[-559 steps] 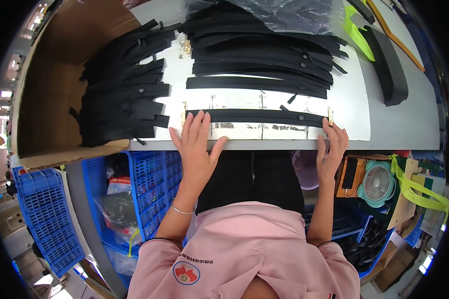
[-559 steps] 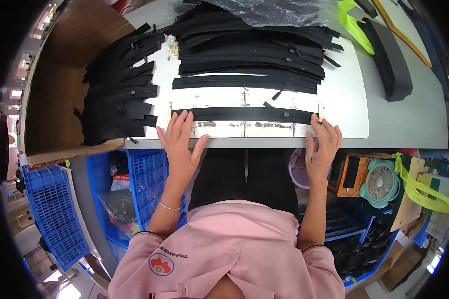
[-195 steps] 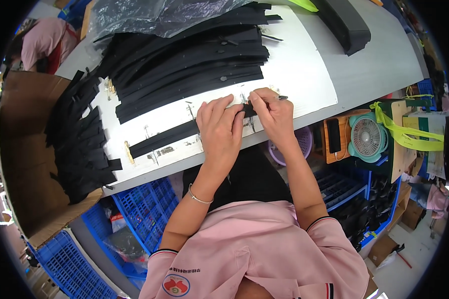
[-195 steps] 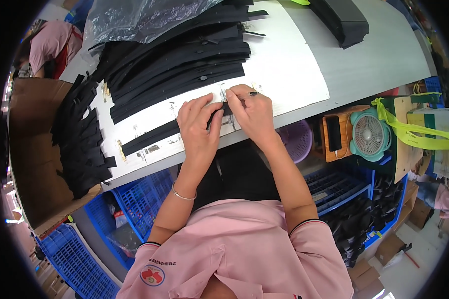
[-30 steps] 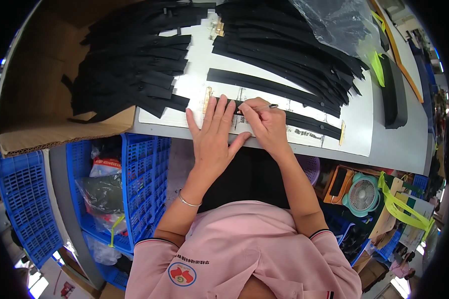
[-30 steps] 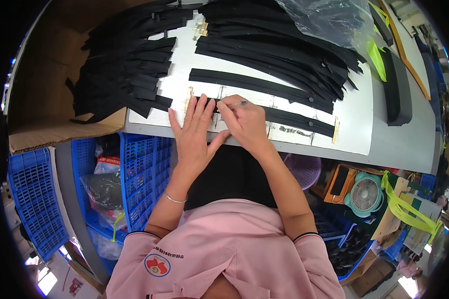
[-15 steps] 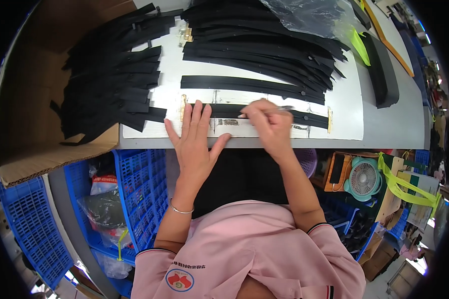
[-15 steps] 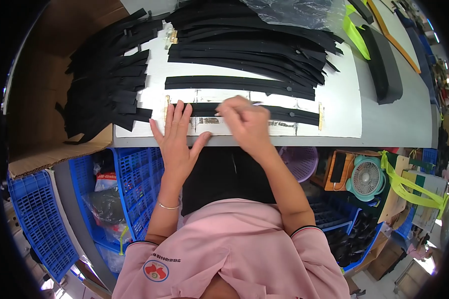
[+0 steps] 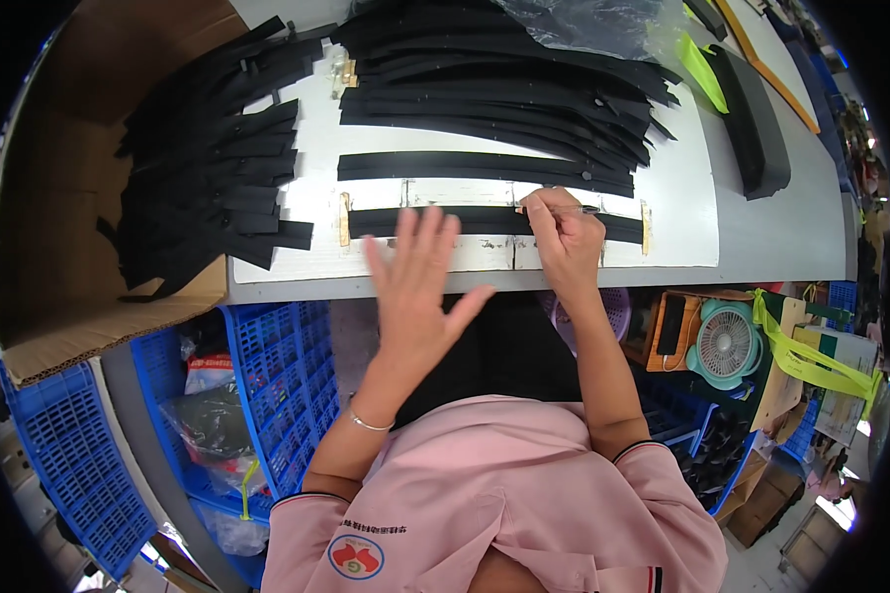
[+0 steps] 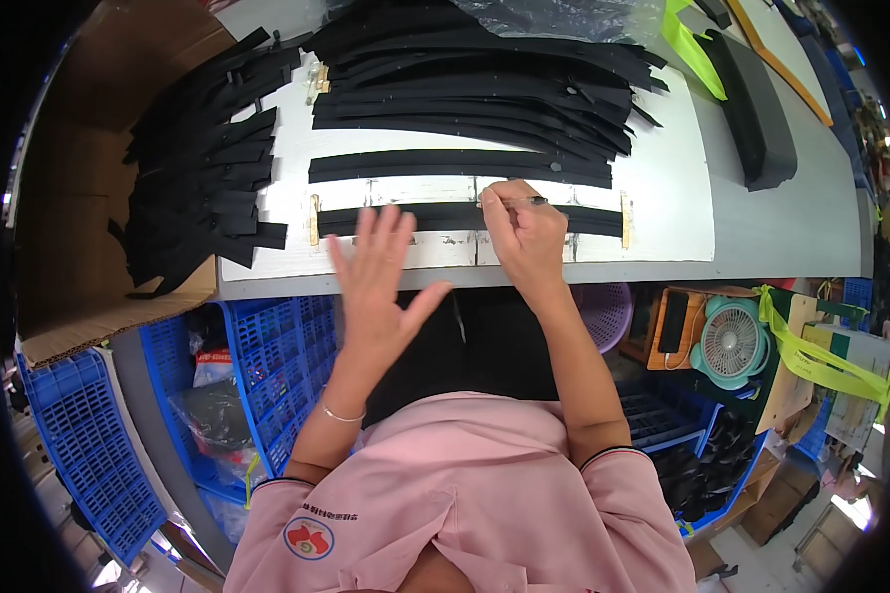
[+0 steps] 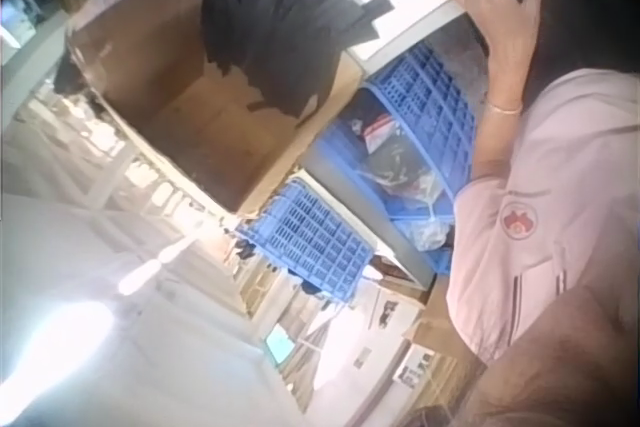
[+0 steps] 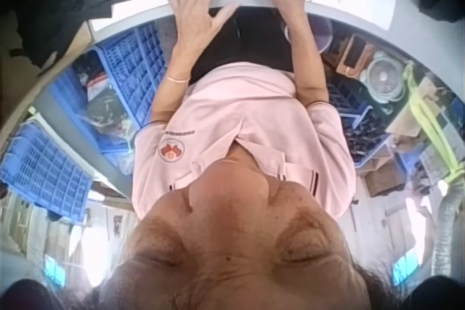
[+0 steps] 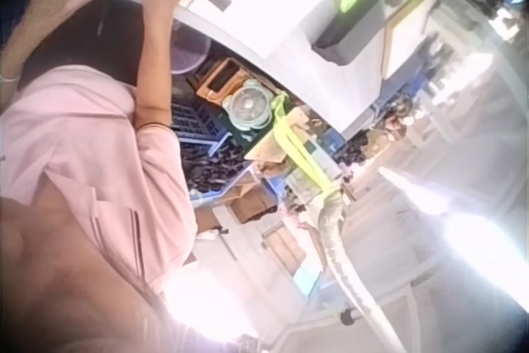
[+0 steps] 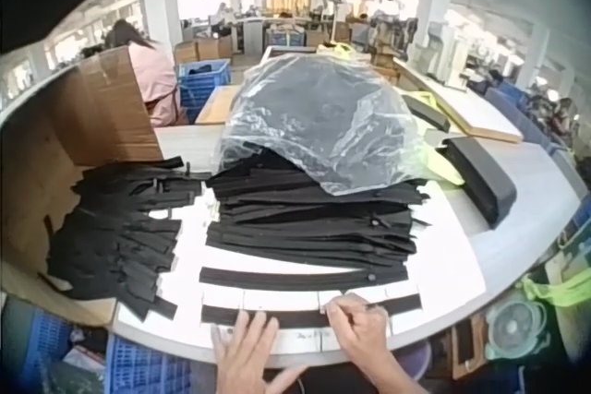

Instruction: Mark black zipper or fabric strips using a template and a pen on a workbench.

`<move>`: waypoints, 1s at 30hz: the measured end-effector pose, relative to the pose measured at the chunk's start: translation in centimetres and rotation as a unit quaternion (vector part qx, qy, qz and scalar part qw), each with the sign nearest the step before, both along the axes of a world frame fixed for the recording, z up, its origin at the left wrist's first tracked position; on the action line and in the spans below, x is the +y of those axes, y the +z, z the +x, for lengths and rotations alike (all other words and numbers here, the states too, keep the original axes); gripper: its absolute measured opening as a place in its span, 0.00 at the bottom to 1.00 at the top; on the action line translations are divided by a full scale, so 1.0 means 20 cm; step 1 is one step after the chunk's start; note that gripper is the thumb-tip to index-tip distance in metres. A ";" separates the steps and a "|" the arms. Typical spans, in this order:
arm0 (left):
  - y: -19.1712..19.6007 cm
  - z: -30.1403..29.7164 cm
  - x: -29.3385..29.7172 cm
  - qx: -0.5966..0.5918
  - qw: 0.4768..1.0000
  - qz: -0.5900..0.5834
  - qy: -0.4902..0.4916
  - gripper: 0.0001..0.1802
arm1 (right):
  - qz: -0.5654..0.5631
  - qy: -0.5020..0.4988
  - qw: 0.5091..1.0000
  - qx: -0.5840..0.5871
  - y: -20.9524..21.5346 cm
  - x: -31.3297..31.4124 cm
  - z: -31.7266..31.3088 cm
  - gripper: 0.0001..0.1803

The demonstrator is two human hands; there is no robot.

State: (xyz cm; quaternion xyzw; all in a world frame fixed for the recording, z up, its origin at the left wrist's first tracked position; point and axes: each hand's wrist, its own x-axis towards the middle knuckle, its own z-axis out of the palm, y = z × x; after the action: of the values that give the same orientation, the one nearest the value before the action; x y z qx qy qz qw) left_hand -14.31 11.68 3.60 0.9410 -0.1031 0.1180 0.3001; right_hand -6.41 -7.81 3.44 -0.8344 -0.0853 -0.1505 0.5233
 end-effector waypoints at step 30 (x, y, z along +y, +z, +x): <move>-0.04 0.04 -0.18 -0.017 1.000 0.018 -0.013 0.34 | -0.011 0.074 0.997 -0.037 -0.05 -0.04 0.00 0.07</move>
State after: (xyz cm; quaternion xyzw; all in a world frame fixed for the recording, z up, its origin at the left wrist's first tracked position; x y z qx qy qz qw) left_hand -13.59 8.05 2.90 0.9425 -0.1229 0.1282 0.2832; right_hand -6.32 -8.55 2.40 -0.8253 -0.1678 -0.1413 0.5203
